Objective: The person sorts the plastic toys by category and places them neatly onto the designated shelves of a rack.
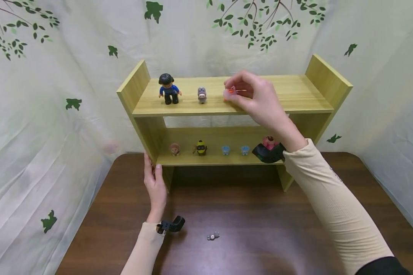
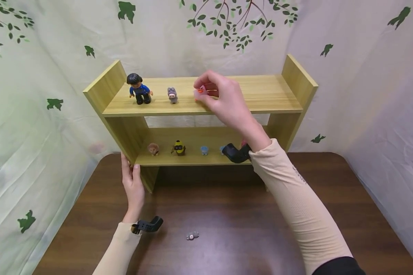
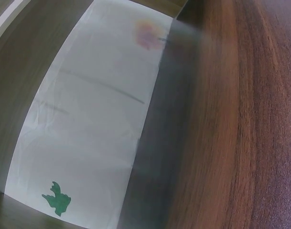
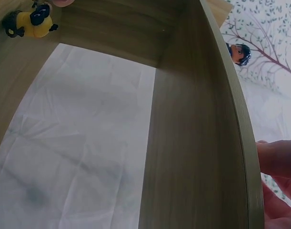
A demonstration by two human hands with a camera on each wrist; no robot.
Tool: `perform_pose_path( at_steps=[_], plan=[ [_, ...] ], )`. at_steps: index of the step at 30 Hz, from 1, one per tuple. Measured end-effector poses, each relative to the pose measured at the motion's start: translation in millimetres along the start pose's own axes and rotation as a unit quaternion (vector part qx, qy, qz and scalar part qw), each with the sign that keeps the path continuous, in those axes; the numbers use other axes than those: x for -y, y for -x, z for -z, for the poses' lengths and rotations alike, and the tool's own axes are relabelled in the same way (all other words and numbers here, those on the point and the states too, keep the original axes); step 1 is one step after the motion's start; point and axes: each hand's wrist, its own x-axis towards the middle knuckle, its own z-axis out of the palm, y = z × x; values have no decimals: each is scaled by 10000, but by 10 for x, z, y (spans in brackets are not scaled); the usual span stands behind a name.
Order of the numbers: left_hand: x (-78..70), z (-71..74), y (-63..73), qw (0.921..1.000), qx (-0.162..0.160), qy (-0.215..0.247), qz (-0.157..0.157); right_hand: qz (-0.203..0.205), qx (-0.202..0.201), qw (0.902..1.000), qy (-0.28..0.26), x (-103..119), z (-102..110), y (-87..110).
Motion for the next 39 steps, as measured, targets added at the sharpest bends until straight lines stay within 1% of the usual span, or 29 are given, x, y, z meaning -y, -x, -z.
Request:
perform_pose_path(
  at_steps=[7, 11, 15, 20, 24, 34, 39],
  plan=[
    [-14, -9, -26, 10000, 25, 50, 31, 9, -54, 10000, -29, -17, 44, -4],
    [-11, -19, -24, 10000, 14, 30, 86, -13, -66, 9999, 76, -24, 57, -2],
    [-9, -19, -18, 10000, -47, 11, 36, -10, -35, 9999, 151, -23, 53, -4],
    [-13, -1, -2, 9999, -86, -39, -42, -31, 6, 10000, 70, -17, 38, -4],
    [-12, 1, -3, 10000, -61, -52, -23, -50, -11, 10000, -23, -13, 41, 1],
    [4, 9, -6, 9999, -54, -118, 25, 63, -53, 9997, -237, -19, 39, 23],
    [8, 10, -4, 9999, -59, -157, 10, 161, -11, 9994, -290, -22, 43, 37]
  ],
)
